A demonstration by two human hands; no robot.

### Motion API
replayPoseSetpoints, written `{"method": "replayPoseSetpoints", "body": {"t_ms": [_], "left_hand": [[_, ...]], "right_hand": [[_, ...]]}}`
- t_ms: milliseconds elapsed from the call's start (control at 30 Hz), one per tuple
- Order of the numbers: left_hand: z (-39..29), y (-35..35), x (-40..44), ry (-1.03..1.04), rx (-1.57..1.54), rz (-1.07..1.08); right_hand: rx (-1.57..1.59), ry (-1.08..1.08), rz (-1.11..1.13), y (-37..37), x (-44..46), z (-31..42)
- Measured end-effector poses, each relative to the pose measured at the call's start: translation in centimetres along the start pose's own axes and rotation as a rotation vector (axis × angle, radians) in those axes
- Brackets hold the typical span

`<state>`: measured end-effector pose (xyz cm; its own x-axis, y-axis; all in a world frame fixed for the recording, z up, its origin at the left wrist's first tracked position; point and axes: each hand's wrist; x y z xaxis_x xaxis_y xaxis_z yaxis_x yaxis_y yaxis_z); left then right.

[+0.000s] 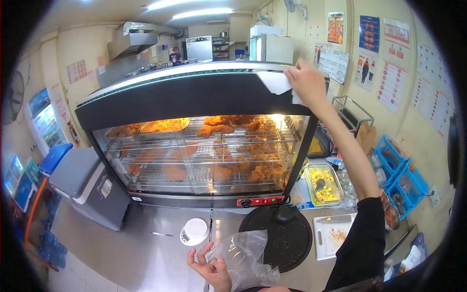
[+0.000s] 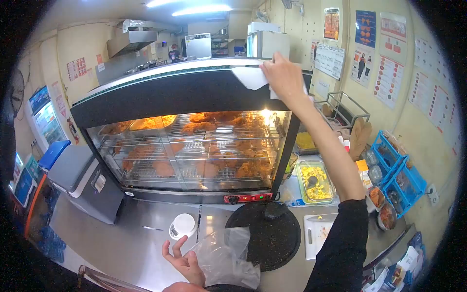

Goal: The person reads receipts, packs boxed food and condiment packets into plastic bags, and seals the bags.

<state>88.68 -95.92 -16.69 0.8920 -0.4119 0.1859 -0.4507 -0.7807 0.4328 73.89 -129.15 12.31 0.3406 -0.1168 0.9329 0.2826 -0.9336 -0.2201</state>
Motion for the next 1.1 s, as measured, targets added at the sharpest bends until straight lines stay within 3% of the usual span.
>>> {"method": "replayPoseSetpoints", "body": {"t_ms": [167,233,367,467,533,567,633,667,700,733,767,800,833,900,967,1033,1100], "left_hand": [[-0.9,-1.5,-2.2,-0.003,0.010,0.053],[-1.9,-1.8,-3.5,0.008,0.019,0.084],[-2.4,-4.3,-6.3,0.062,0.066,0.044],[-3.6,-6.0,-7.1,0.040,0.142,0.058],[-4.5,-7.0,-7.9,0.107,0.285,0.414],[-5.2,-7.4,-8.5,0.076,0.278,0.422],[-5.7,-7.4,-9.2,-0.682,0.054,1.010],[-4.0,-7.8,-10.9,-0.724,0.091,1.297],[-3.8,-7.3,-13.3,-0.754,0.073,1.348],[-3.8,-6.8,-16.5,-0.939,0.095,1.466],[-3.9,-6.6,-19.8,-1.134,0.131,1.592],[-3.9,-6.7,-23.2,-1.187,0.132,1.685],[-3.4,-6.5,-26.6,-1.223,0.259,1.776],[-2.9,-6.7,-33.7,-1.274,0.440,2.086],[-4.0,-9.9,-41.0,-1.570,0.393,2.413],[-6.0,-13.7,-47.4,-1.775,0.466,2.679],[-8.2,-16.3,-52.6,-1.829,0.626,2.916]], "right_hand": [[0.257,-0.094,-0.144,0.7,-0.4,0.6],[0.072,-0.107,-0.106,0.7,-0.8,0.7],[0.088,0.028,-0.006,-0.1,-0.9,1.7],[0.140,0.038,-0.321,-2.9,-2.2,2.5],[0.430,0.168,-0.261,-11.2,-5.5,4.3],[0.689,0.209,-0.133,-15.3,-8.8,5.1],[1.097,-0.108,0.194,-22.3,-18.7,5.5],[1.322,-0.099,0.589,-27.4,-22.8,5.8],[1.353,-0.089,0.943,-32.0,-26.7,5.6],[1.316,0.017,0.999,-35.9,-31.4,5.7],[1.293,0.388,1.102,-40.2,-35.1,5.5],[1.235,0.785,1.160,-44.9,-38.2,5.3],[1.144,0.898,1.125,-49.6,-41.1,4.9],[1.108,1.487,0.573,-59.7,-45.2,5.8],[0.709,1.706,0.398,-69.5,-45.6,6.5],[0.346,1.345,0.514,-77.0,-44.7,7.7],[-0.018,1.241,0.482,-81.9,-44.3,10.0]]}}
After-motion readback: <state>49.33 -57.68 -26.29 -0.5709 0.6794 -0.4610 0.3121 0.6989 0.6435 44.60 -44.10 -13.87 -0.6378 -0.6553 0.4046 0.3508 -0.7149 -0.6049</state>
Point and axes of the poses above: each hand's wrist, its own x-axis towards the middle knuckle, its own y-axis out of the palm, z = x × y, and after that the axes turned 11 degrees about -z, right-handed
